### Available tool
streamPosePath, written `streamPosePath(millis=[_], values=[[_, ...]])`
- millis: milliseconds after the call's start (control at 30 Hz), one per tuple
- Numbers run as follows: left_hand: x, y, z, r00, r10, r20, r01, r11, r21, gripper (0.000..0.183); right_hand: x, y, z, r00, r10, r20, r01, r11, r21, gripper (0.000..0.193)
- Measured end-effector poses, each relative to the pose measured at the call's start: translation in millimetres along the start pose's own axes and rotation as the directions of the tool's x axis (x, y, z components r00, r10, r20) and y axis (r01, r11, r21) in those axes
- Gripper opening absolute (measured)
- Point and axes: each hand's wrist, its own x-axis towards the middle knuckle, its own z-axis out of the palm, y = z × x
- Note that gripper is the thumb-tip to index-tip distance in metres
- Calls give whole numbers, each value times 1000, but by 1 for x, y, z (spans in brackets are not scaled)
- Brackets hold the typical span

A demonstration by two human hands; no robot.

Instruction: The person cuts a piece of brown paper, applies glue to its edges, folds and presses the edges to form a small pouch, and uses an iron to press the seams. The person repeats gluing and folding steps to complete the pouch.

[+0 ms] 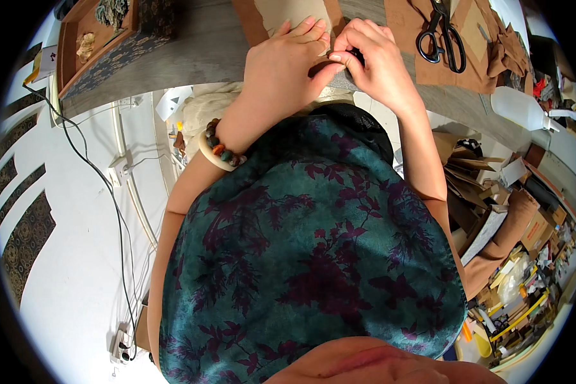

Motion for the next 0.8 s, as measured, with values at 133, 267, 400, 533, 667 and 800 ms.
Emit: streamPosePath(millis=[133, 267, 400, 533, 667, 800], values=[[-2, -3, 11, 999, 4, -32, -1, 997, 74, 40, 0, 1, -6, 985, 132, -113, -108, 975, 195, 10], [-1, -3, 12, 998, 2, -64, 3, 998, 67, 38, -11, 26, -15, 929, 283, -240, -192, 920, 343, 12], [0, -3, 11, 999, -21, -31, 23, 998, 64, 36, -11, 9, -24, 991, 115, -70, -110, 992, 67, 20], [0, -3, 10, 999, -26, -24, 28, 998, 55, 34, -8, 15, -21, 995, 102, 18, -103, 992, 72, 24], [1, -2, 9, 1000, -15, -20, 17, 998, 68, 33, -3, 20, -19, 997, 59, 46, -62, 995, 72, 23], [-1, -3, 11, 999, -32, -29, 33, 998, 52, 33, -3, 21, -18, 998, 39, 46, -42, 996, 81, 22]])
